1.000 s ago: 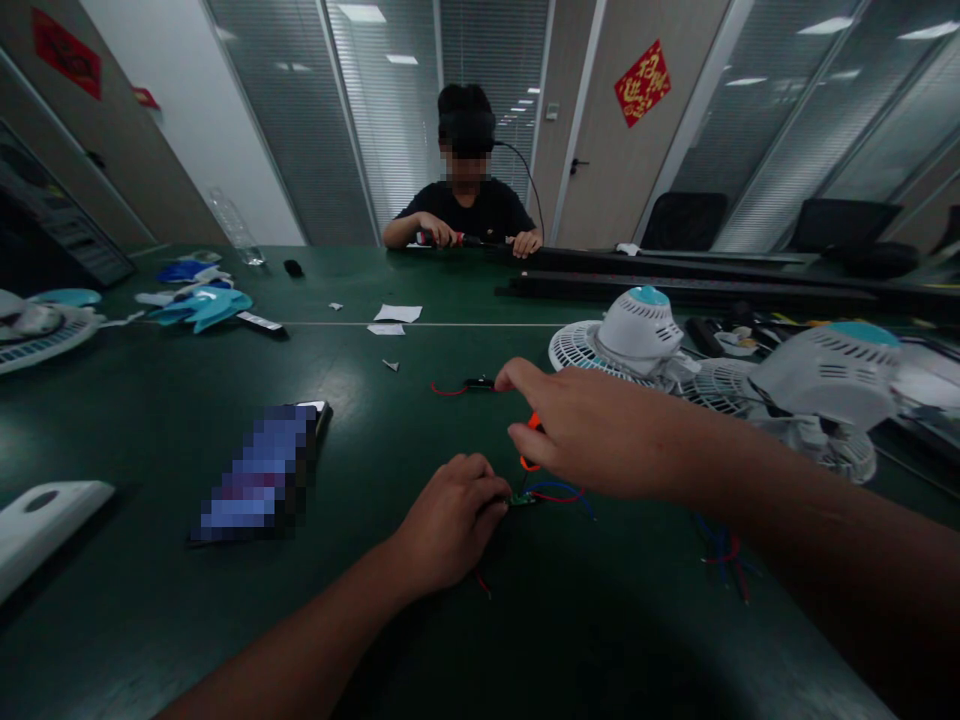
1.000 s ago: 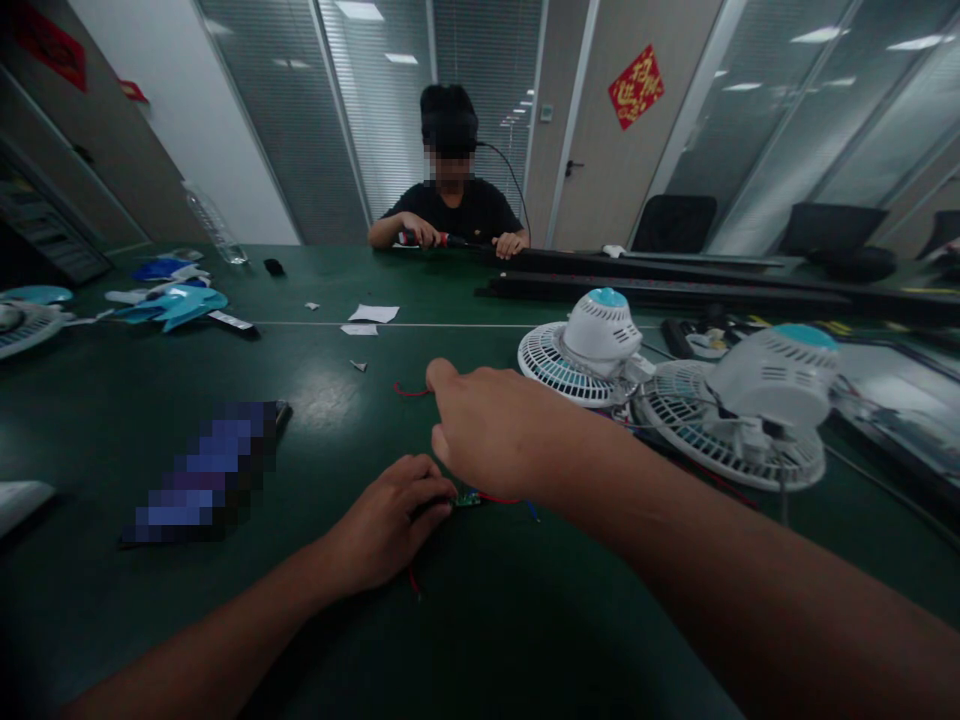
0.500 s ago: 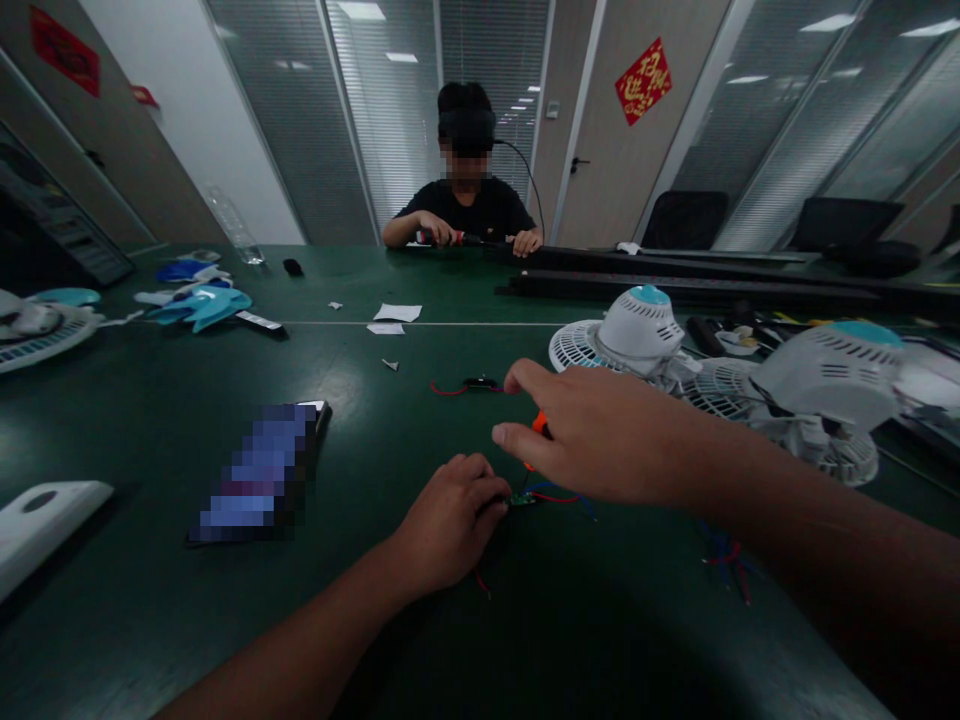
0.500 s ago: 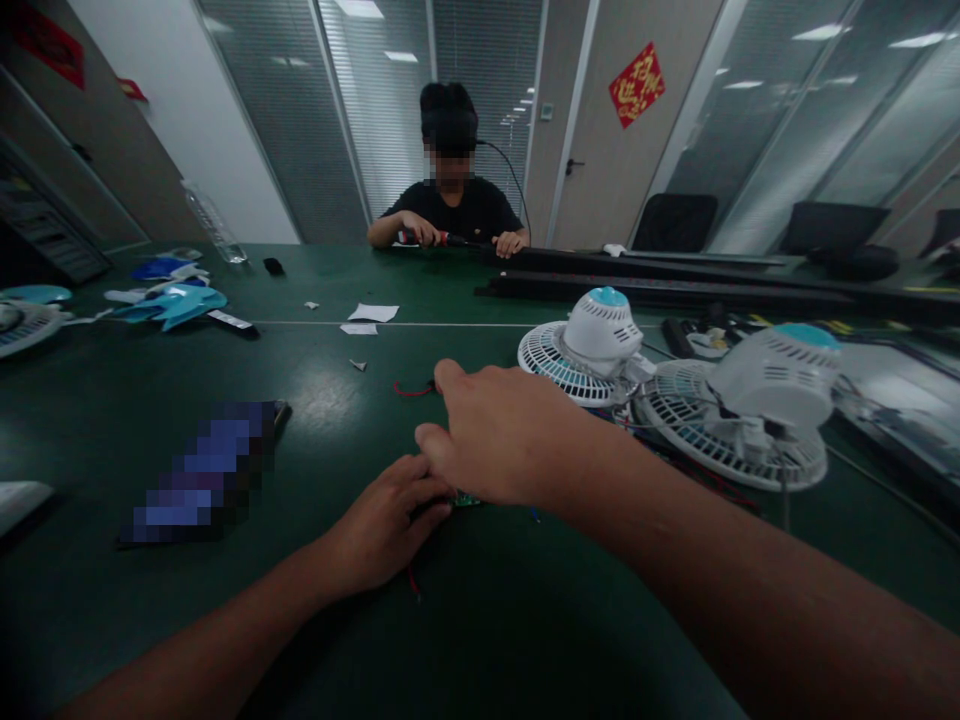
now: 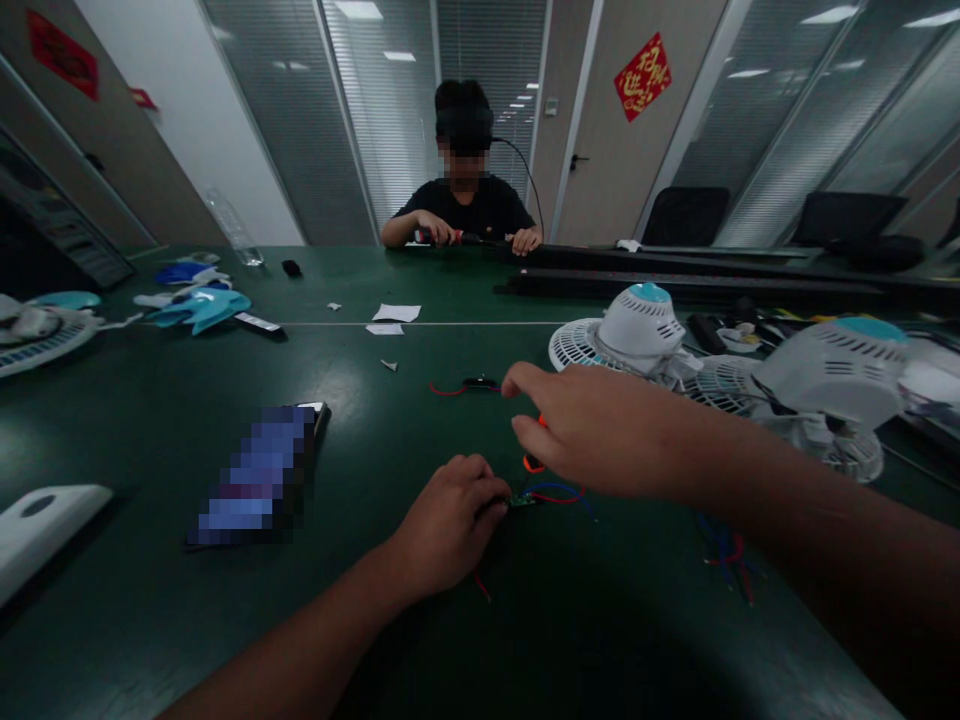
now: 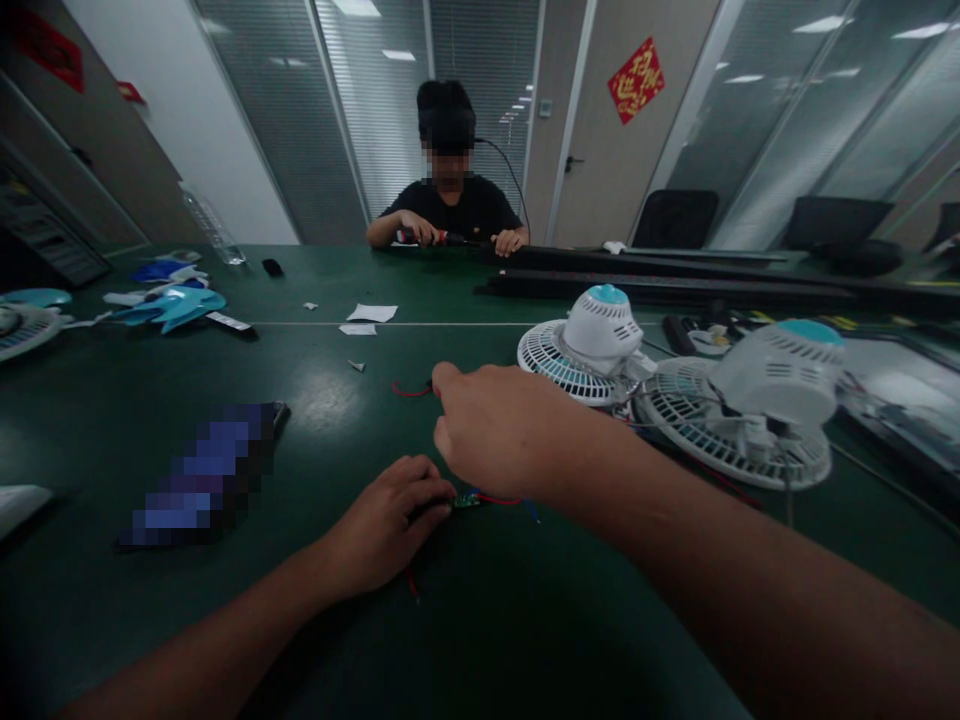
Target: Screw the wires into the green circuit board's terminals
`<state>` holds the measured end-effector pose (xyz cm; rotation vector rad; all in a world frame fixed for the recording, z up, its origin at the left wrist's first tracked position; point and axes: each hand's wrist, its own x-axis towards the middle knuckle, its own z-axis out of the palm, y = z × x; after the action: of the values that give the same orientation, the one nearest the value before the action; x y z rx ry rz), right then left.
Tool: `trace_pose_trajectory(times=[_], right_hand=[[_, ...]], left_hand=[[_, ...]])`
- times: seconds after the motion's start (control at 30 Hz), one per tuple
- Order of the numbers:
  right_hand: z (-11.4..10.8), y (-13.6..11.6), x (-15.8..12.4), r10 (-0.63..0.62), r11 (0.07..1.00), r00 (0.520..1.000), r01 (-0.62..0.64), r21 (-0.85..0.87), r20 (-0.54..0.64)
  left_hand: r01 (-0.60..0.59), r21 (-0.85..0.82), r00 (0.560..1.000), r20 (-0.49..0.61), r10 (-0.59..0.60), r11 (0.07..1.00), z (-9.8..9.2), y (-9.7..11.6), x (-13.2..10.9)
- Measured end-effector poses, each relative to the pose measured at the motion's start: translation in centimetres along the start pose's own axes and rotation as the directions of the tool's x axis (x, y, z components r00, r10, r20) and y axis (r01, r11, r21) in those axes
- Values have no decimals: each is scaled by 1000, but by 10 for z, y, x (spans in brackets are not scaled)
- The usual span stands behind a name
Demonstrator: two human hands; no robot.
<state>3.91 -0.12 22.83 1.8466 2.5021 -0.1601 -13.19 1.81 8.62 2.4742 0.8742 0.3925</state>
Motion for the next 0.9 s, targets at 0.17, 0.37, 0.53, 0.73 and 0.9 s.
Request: trace_pose_trajectory(times=[0.17, 0.37, 0.53, 0.73, 0.9], right_hand=[[-2, -2, 0, -7, 999, 1000, 6, 43, 22], [-2, -1, -1, -11, 998, 1000, 9, 65, 16], [-1, -1, 0, -4, 998, 1000, 4, 56, 8], [-2, -1, -2, -4, 997, 1000, 2, 82, 15], [-1, -1, -1, -10, 996, 1000, 9, 86, 8]], left_hand=[[-6, -8, 1000, -10, 6, 1000, 0, -1, 1], [-21, -1, 1000, -15, 21, 1000, 1, -1, 0], [-27, -2, 999, -27, 26, 1000, 2, -2, 0], [-26, 5, 999, -24, 26, 1000, 2, -1, 0], [-19, 13, 1000, -22, 19, 1000, 2, -2, 0]])
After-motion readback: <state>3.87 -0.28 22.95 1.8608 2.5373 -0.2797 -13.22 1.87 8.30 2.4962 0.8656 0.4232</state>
